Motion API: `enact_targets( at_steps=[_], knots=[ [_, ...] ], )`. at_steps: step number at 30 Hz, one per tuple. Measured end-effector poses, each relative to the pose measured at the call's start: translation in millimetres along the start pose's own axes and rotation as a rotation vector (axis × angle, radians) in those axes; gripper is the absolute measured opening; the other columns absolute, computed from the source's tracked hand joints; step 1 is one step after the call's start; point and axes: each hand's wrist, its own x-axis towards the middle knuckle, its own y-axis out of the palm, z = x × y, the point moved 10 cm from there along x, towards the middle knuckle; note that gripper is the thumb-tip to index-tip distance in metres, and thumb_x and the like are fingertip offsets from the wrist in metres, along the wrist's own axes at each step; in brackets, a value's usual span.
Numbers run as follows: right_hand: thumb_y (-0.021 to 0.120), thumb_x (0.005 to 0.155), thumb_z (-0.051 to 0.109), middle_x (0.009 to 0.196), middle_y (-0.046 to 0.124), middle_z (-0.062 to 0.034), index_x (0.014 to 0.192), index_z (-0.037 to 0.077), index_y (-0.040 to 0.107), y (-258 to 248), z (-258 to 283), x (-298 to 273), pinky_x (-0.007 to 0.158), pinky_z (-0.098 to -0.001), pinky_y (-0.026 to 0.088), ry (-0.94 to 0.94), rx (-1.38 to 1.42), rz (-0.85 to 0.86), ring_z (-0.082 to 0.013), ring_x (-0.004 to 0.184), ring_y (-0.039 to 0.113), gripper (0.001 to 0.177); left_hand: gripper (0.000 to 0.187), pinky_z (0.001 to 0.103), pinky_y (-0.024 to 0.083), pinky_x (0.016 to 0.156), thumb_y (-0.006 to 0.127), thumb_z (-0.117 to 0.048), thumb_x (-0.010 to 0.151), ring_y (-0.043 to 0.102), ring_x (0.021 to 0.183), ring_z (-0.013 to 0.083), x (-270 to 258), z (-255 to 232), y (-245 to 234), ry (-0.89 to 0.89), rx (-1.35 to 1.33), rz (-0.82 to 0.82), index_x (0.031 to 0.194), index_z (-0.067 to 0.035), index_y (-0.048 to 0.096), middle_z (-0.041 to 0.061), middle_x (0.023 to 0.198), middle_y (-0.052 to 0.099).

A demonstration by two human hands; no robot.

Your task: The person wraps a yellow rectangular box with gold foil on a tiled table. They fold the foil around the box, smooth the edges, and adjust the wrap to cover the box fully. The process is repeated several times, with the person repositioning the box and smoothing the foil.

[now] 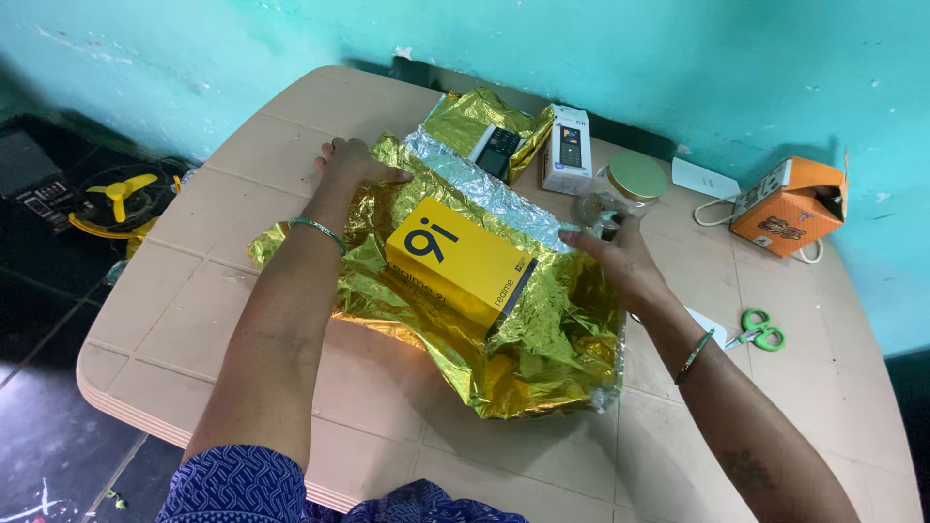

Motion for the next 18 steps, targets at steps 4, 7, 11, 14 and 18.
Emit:
enact_targets(
  at_steps=[4,7,11,14,18],
  knots=[
    [0.086,0.073,0.017,0.13,0.059,-0.0245,0.142,-0.002,0.034,-12.5,-25.9,6.8,0.092,-0.0436,0.058,0.109,-0.091,-0.01,-0.0322,0.113,0.065,0.088,0.119,0.056,0.037,0.112,0.094,-0.067,0.052,0.046,0.141,0.039,29.2,5.7,12.3,0.028,-0.004,0.049,0.143,-0.002,0.054,0.019,0.15,0.053],
    [0.086,0.07,0.007,0.121,0.067,-0.0195,0.134,-0.004,0.045,-15.5,-33.1,2.9,0.09,-0.0399,0.057,0.003,-0.096,0.058,-0.027,0.107,0.068,0.077,0.116,0.049,0.045,0.111,0.096,-0.06,0.055,0.056,0.136,0.0369,39.4,3.7,13.5,0.157,-0.094,0.054,0.144,0.003,0.055,0.022,0.147,0.059],
    [0.081,0.069,-0.002,0.108,0.074,-0.0126,0.121,-0.002,0.06,-12.6,-47.7,1.7,0.086,-0.0379,0.059,0.027,-0.093,0.124,-0.0216,0.097,0.073,0.056,0.106,0.043,0.044,0.108,0.096,-0.047,0.065,0.053,0.134,0.036,30.7,-4.9,5.0,0.321,-0.221,0.029,0.147,0.002,0.049,0.021,0.146,0.054],
    [0.084,0.073,-0.003,0.102,0.075,-0.0143,0.11,-0.005,0.066,-16.7,-52.1,2.4,0.082,-0.037,0.06,0.08,-0.296,0.094,-0.0229,0.091,0.074,0.042,0.099,0.042,0.045,0.108,0.093,-0.044,0.069,0.058,0.132,0.0331,23.0,0.4,7.1,0.235,-0.231,0.05,0.146,0.002,0.05,0.021,0.142,0.06],
    [0.085,0.073,-0.004,0.098,0.076,-0.0163,0.106,-0.007,0.069,-30.1,-44.1,10.1,0.074,-0.0391,0.06,0.076,-0.268,0.004,-0.0257,0.082,0.073,0.036,0.098,0.041,0.049,0.108,0.094,-0.042,0.069,0.059,0.132,0.0343,16.3,0.0,-4.3,0.276,-0.284,-0.016,0.144,0.005,0.052,0.025,0.141,0.06]
  ],
)
